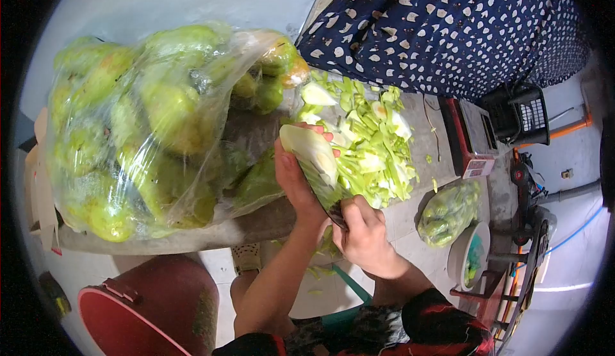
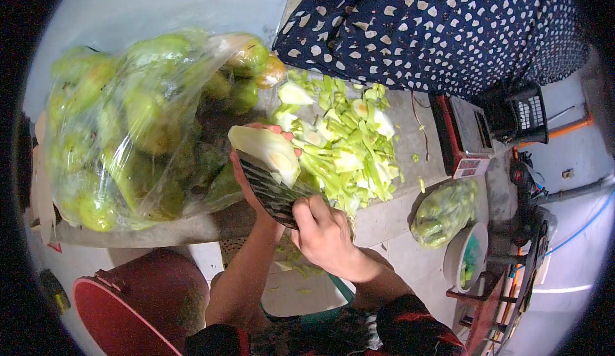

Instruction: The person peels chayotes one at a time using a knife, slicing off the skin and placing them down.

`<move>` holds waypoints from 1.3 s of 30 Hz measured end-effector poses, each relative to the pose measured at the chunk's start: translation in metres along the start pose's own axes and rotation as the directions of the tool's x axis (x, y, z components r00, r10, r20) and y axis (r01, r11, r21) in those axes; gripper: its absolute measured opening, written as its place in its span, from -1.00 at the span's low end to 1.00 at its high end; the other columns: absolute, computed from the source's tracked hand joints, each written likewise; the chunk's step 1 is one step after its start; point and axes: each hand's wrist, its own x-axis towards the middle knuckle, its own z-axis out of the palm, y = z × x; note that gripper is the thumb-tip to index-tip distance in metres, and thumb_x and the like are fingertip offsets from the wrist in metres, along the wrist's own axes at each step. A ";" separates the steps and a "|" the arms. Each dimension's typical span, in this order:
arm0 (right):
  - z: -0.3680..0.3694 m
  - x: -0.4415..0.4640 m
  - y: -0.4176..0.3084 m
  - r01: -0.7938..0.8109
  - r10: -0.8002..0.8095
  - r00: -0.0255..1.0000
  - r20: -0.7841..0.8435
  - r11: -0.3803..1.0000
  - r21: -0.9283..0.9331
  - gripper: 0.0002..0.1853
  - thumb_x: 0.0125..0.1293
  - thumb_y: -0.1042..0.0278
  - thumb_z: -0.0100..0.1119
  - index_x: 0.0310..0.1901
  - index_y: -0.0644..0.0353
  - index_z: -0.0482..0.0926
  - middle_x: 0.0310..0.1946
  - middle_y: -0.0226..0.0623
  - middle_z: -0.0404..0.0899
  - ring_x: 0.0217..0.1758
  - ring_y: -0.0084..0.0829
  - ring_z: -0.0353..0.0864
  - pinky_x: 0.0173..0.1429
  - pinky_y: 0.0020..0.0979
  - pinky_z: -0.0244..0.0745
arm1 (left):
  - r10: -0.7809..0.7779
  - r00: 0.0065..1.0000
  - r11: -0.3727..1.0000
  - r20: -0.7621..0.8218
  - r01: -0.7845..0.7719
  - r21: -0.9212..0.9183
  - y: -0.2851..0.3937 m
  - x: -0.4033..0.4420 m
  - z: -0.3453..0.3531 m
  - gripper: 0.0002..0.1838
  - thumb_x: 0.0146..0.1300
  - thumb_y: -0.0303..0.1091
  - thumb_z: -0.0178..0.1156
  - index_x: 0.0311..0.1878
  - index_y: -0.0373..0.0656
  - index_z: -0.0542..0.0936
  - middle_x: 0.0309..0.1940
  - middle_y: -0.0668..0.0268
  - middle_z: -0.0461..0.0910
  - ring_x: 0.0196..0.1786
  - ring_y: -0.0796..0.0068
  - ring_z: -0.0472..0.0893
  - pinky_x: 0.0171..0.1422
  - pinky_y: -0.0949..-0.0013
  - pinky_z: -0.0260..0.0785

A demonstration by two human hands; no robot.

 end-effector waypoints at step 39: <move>-0.029 0.024 0.049 -0.416 0.489 0.868 -0.083 0.808 0.417 -0.84 0.29 0.42 0.22 -0.22 0.33 0.53 -0.69 -0.26 0.46 -0.67 -0.48 0.44 -0.50 -0.44 0.36 | -0.409 0.909 0.906 0.079 0.415 -0.084 0.001 0.012 -0.005 -0.35 0.46 0.24 -0.27 0.24 -0.15 0.35 -0.02 0.15 0.55 0.01 0.27 0.59 0.04 0.12 0.49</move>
